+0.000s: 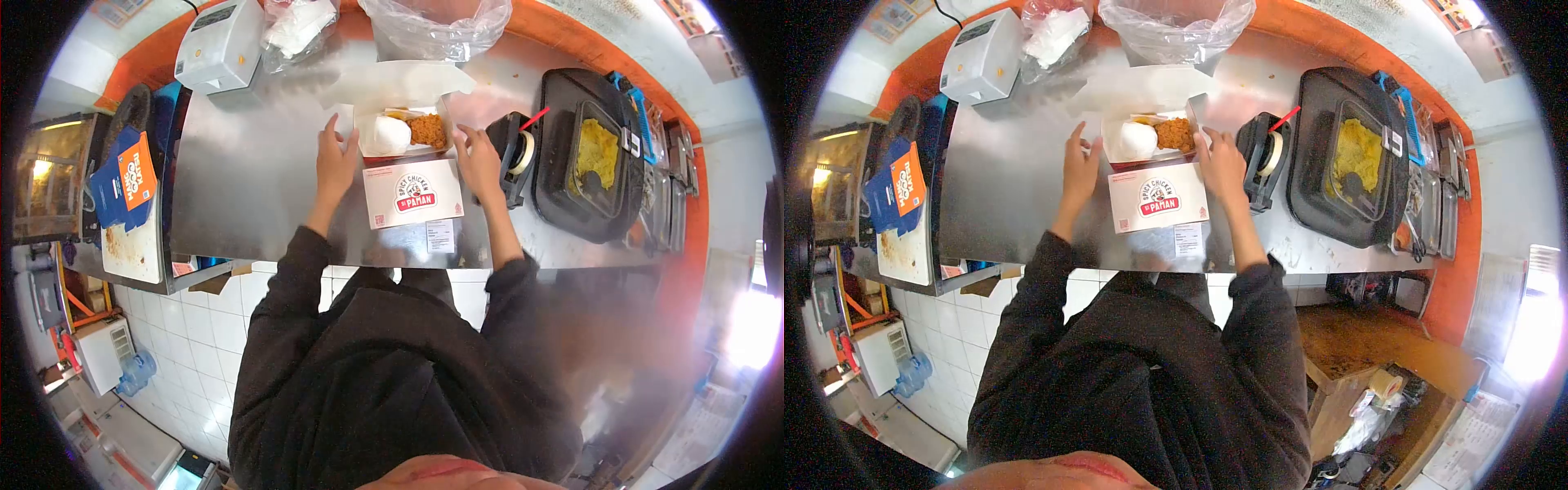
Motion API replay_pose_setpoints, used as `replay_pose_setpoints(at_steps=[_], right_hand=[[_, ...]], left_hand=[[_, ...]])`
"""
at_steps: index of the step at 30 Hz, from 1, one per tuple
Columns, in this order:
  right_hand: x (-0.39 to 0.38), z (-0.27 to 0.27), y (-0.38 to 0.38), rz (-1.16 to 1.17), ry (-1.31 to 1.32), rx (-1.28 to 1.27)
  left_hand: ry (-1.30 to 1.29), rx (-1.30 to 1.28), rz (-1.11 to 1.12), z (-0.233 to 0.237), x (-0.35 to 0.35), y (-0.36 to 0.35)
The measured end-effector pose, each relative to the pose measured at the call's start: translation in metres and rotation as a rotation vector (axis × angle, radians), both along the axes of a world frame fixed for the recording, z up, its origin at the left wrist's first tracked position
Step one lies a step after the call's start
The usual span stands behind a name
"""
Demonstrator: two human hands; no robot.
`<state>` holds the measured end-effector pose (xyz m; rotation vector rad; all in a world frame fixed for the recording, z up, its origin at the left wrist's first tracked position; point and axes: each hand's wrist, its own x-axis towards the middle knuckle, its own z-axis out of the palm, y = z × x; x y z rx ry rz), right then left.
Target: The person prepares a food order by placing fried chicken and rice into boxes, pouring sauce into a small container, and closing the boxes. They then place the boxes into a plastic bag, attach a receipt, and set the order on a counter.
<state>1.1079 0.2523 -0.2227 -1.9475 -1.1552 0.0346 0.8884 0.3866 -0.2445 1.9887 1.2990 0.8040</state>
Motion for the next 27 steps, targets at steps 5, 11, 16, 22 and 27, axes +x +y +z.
replay_pose_setpoints(at_steps=[5, 11, 16, 22, 27], right_hand=[[0.025, -0.046, 0.04, 0.17, -0.038, -0.304], [-0.003, -0.004, 0.031, 0.152, 0.039, -0.286], [-0.035, 0.041, 0.003, 0.138, 0.048, -0.249], [-0.051, 0.041, -0.061, 0.04, 0.124, -0.295], [-0.048, 0.028, -0.099, -0.002, 0.307, -0.198]], left_hand=[[0.107, -0.094, -0.171, -0.04, 0.018, 0.036], [0.258, -0.091, -0.169, 0.019, -0.011, 0.034], [0.205, -0.072, -0.207, 0.061, -0.037, 0.006], [0.123, -0.113, -0.246, 0.052, -0.047, -0.06], [-0.216, -0.33, -0.252, 0.031, -0.038, -0.076]])
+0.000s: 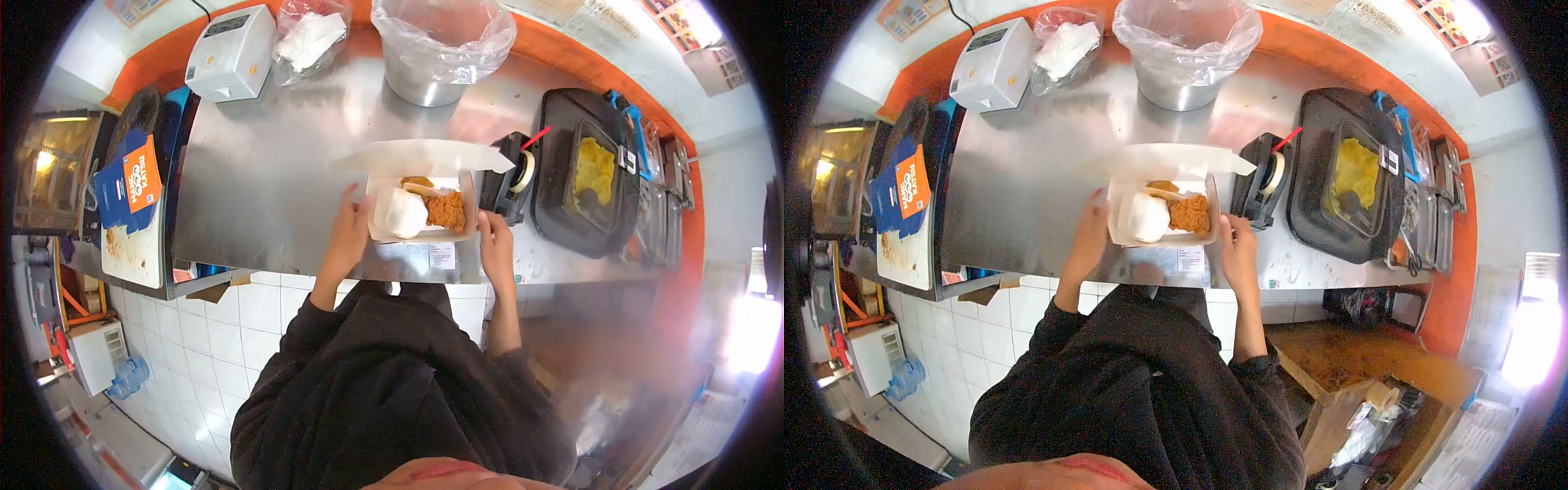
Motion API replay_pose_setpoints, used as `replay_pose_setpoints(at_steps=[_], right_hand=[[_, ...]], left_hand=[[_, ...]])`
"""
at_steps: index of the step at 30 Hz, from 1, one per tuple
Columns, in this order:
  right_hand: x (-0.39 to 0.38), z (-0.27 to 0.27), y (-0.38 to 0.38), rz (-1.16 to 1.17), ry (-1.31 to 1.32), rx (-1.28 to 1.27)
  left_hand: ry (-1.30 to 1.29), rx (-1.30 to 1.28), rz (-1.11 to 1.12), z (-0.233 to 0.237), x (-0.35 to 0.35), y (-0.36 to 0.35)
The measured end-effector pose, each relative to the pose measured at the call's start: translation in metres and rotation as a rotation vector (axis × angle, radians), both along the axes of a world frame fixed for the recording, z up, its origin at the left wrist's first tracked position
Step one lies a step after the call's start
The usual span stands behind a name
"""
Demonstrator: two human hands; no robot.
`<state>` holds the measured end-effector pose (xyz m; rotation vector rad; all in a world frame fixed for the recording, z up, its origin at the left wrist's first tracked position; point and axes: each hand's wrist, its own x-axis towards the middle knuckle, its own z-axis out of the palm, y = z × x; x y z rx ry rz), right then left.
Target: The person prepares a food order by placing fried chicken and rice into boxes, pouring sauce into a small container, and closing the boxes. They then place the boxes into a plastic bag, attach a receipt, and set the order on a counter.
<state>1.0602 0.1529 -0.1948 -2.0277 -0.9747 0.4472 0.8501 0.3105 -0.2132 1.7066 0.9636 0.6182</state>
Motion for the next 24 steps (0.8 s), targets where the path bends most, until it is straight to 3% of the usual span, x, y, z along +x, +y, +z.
replay_pose_setpoints(at_steps=[2, 3, 5, 6, 8, 9, 11, 13, 14, 15, 16, 18, 19, 22, 24], right_hand=[[-0.001, 0.01, -0.012, -0.154, 0.116, 0.135], [0.002, 0.01, -0.015, -0.162, 0.117, 0.135], [0.007, 0.009, -0.017, -0.234, 0.162, 0.368], [0.005, 0.017, -0.015, -0.269, 0.215, 0.414], [0.002, 0.017, -0.016, -0.272, 0.248, 0.44], [0.003, 0.021, -0.016, -0.274, 0.275, 0.466], [-0.01, 0.04, -0.007, -0.296, 0.243, 0.571], [-0.021, 0.061, 0.001, -0.323, 0.072, 0.471], [-0.018, 0.048, 0.005, -0.288, 0.005, 0.514], [-0.019, 0.041, 0.007, -0.265, -0.067, 0.497], [-0.007, 0.015, 0.016, -0.143, -0.423, 0.605], [-0.012, 0.024, 0.01, -0.188, -0.531, 0.334], [-0.014, 0.023, 0.003, -0.232, -0.561, 0.329], [-0.012, 0.021, -0.001, -0.11, -0.481, -0.065], [-0.009, 0.02, 0.014, -0.111, -0.472, -0.01]], left_hand=[[-0.008, 0.137, 0.37, 0.004, -0.001, 0.005], [-0.007, 0.136, 0.363, 0.007, 0.001, 0.01], [-0.134, 0.668, 0.342, 0.072, 0.01, 0.021], [-0.139, 0.671, 0.335, 0.093, 0.011, 0.021], [-0.109, 0.635, -0.018, 0.122, 0.017, 0.022], [-0.138, 0.647, -0.039, 0.124, 0.019, 0.021], [0.332, 0.533, -0.345, 0.117, 0.023, 0.009], [0.447, 0.516, -0.309, 0.091, 0.03, -0.01], [0.244, 0.787, -0.183, 0.056, 0.028, -0.016], [0.327, 0.666, -0.227, 0.066, 0.03, -0.02], [0.331, 0.672, -0.157, 0.04, 0.021, -0.023], [0.483, 0.557, -0.082, 0.019, 0.019, -0.027], [0.448, 0.573, -0.121, 0.015, 0.014, -0.029], [0.57, 0.573, -0.15, 0.023, 0.013, -0.028], [0.676, 0.64, -0.241, 0.028, 0.011, -0.028]])
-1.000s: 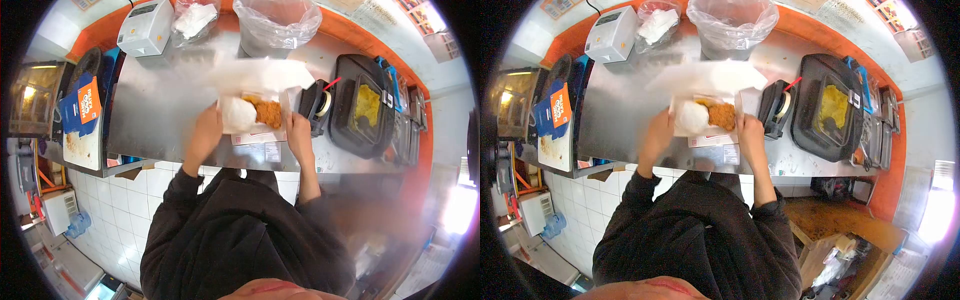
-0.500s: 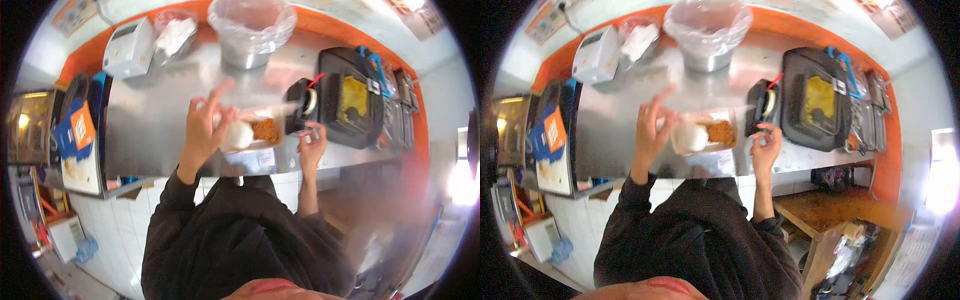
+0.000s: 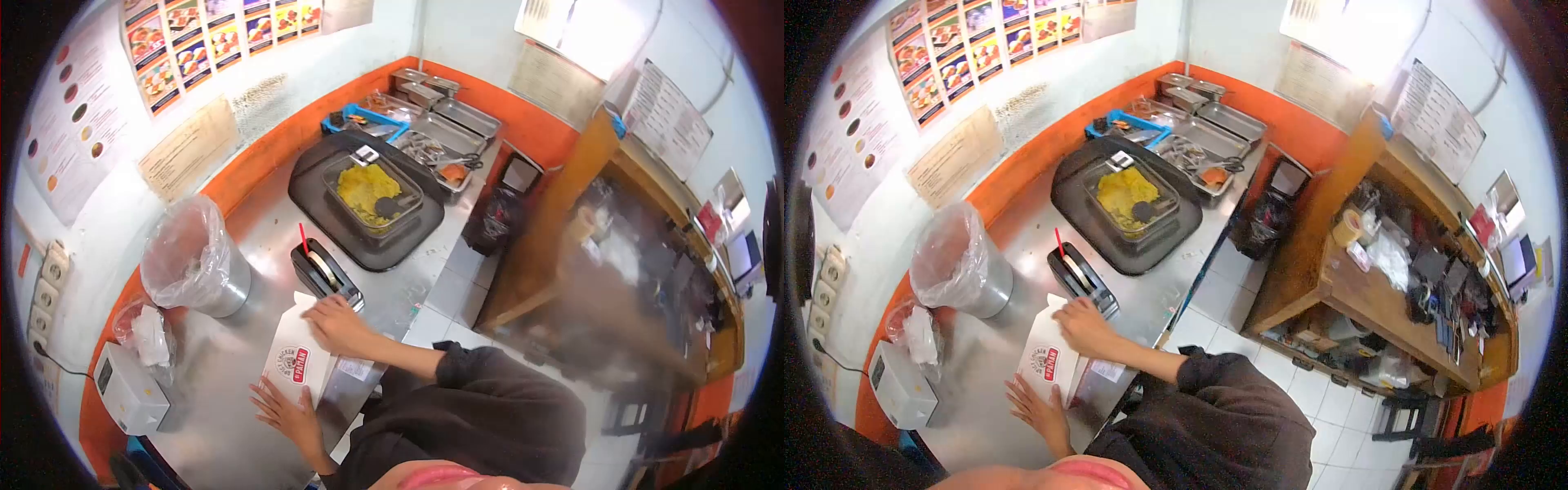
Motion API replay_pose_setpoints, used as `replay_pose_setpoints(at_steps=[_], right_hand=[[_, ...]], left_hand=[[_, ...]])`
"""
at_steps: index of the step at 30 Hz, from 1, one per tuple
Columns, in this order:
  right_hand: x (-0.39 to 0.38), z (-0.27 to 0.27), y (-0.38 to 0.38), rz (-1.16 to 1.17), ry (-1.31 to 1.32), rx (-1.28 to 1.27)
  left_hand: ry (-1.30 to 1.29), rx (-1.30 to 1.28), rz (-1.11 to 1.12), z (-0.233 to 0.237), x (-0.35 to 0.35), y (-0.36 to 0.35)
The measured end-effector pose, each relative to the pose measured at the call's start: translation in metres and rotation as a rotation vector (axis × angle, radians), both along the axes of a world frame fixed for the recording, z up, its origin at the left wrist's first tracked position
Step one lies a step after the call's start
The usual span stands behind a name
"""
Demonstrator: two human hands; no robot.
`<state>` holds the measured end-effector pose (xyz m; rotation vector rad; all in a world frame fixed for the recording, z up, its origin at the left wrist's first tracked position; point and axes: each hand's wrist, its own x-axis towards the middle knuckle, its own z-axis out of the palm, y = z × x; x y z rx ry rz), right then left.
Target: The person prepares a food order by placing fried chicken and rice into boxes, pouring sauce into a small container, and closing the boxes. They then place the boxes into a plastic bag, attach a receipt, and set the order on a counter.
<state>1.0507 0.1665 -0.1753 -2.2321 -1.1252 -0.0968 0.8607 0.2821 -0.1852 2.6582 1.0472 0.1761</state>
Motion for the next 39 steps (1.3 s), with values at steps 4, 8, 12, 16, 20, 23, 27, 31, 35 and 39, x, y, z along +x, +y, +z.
replay_pose_setpoints(at_steps=[4, 8, 12, 16, 20, 23, 27, 31, 35, 39], right_hand=[[-0.015, -0.036, 0.024, -0.035, -0.071, 0.035], [-0.016, -0.047, 0.024, 0.011, 0.299, 0.14], [0.014, -0.032, 0.016, 0.207, 0.523, 0.049], [0.044, -0.009, 0.022, 0.348, 0.526, -0.057], [0.066, 0.044, 0.026, 0.334, 0.917, -0.233], [0.073, 0.048, 0.035, 0.307, 1.09, -0.312], [0.086, -0.005, 0.049, 0.424, 1.161, -0.235], [0.083, -0.016, 0.045, 0.424, 1.225, -0.192], [0.073, -0.027, 0.041, 0.462, 0.682, -0.343], [0.014, -0.03, 0.012, 0.155, 0.265, -0.06]], left_hand=[[-0.03, 0.131, 0.066, -0.043, -0.004, -0.006], [-0.739, -0.342, 0.199, -0.076, -0.002, -0.008], [-0.957, -0.917, 0.183, -0.094, -0.006, 0.002], [-0.805, -0.964, 0.088, -0.05, -0.019, 0.02], [-0.67, -1.279, 0.145, -0.008, -0.035, 0.048], [-0.571, -1.344, 0.21, 0.009, -0.038, 0.053], [-0.649, -1.441, 0.146, -0.001, -0.038, 0.058], [-0.742, -1.483, 0.137, -0.003, -0.044, 0.055], [-0.746, -1.476, 0.228, -0.012, -0.031, 0.045], [-0.463, -0.738, 0.188, -0.078, -0.016, 0.021]])
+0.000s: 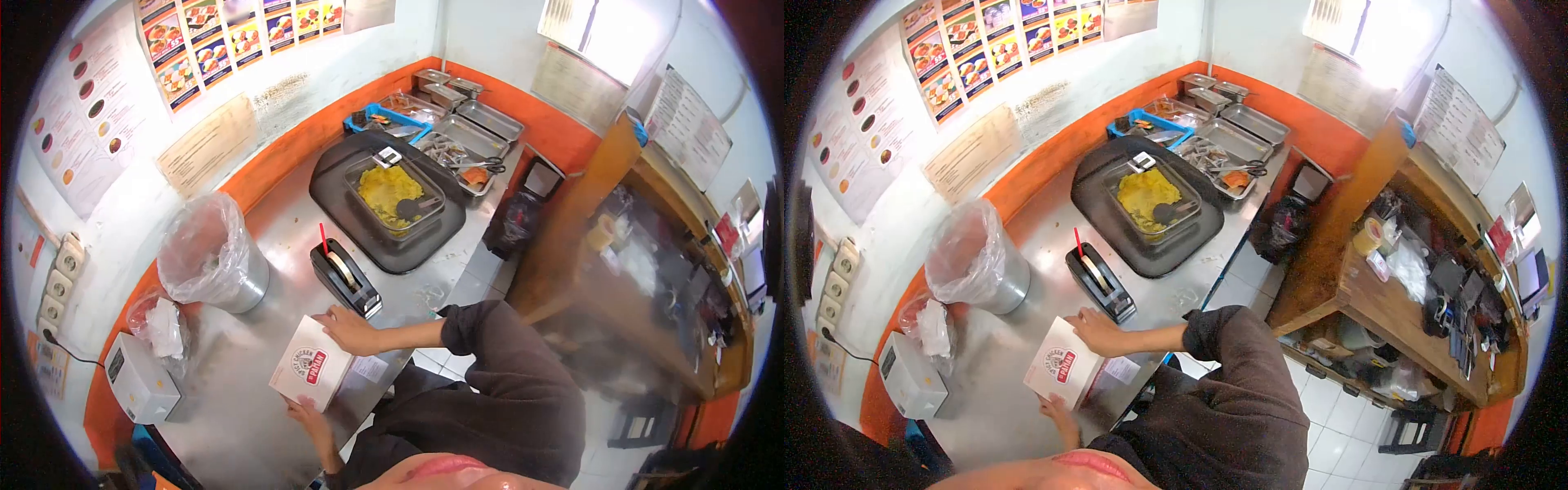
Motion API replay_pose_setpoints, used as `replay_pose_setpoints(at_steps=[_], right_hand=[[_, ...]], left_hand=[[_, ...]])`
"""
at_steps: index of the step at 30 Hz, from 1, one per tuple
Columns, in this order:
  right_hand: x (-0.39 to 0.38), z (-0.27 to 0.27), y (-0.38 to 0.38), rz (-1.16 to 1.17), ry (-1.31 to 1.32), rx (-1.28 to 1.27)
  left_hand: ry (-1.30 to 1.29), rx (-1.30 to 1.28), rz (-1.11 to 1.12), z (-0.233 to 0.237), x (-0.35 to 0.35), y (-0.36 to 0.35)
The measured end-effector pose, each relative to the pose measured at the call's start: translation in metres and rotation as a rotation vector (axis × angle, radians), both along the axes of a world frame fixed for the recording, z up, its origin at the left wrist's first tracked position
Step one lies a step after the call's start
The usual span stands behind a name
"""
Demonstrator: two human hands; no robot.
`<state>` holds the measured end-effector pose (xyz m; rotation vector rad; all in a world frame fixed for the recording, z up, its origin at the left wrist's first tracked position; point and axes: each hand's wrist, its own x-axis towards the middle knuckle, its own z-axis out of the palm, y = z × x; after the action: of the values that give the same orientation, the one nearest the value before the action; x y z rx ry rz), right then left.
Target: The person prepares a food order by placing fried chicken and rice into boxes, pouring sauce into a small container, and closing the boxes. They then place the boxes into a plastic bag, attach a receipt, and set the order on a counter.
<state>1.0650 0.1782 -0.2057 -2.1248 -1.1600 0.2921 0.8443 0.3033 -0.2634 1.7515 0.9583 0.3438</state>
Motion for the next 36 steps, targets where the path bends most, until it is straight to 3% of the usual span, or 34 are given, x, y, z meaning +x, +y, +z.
replay_pose_setpoints(at_steps=[2, 3, 4, 5, 6, 8, 11, 18, 20, 23, 27, 29, 33, 36], right_hand=[[0.019, 0.006, 0.002, 0.112, 0.013, -0.071], [0.029, 0.003, 0.001, 0.317, -0.179, 0.009], [0.035, 0.0, -0.003, 0.519, -0.363, 0.089], [0.043, 0.002, -0.004, 0.52, -0.363, 0.091], [0.053, 0.006, -0.004, 0.662, -0.422, 0.058], [0.066, 0.011, 0.001, 0.948, -0.547, -0.007], [0.071, 0.013, 0.013, 1.037, -0.508, 0.046], [0.063, -0.018, 0.011, 0.981, -0.663, 0.198], [0.06, -0.027, 0.006, 0.918, -1.061, 0.191], [0.057, -0.035, 0.009, 0.917, -0.864, 0.28], [0.052, -0.032, -0.001, 0.888, -0.884, 0.257], [0.045, -0.014, -0.014, 0.943, -0.395, 0.159], [0.032, -0.02, -0.024, 0.827, -0.453, 0.083], [0.026, -0.019, -0.026, 0.692, -0.502, 0.205]], left_hand=[[-0.174, 0.114, 0.167, 0.004, 0.009, -0.015], [-0.174, 0.115, 0.168, 0.014, 0.01, -0.011], [-0.06, 0.457, 0.013, 0.044, 0.011, -0.006], [0.051, 0.798, -0.145, 0.068, 0.016, -0.001], [0.051, 0.802, -0.14, 0.082, 0.023, 0.002], [0.341, 0.913, -0.667, 0.101, 0.033, 0.008], [0.333, 0.977, -0.774, 0.112, 0.033, 0.015], [0.307, 0.983, -0.741, 0.087, 0.034, 0.018], [0.286, 1.056, -0.739, 0.083, 0.035, 0.023], [0.315, 0.973, -0.811, 0.088, 0.036, 0.032], [0.337, 0.941, -0.839, 0.096, 0.035, 0.029], [0.377, 1.004, -0.756, 0.107, 0.034, 0.011], [0.378, 0.959, -0.644, 0.099, 0.04, -0.005], [0.301, 0.966, -0.579, 0.089, 0.04, -0.003]])
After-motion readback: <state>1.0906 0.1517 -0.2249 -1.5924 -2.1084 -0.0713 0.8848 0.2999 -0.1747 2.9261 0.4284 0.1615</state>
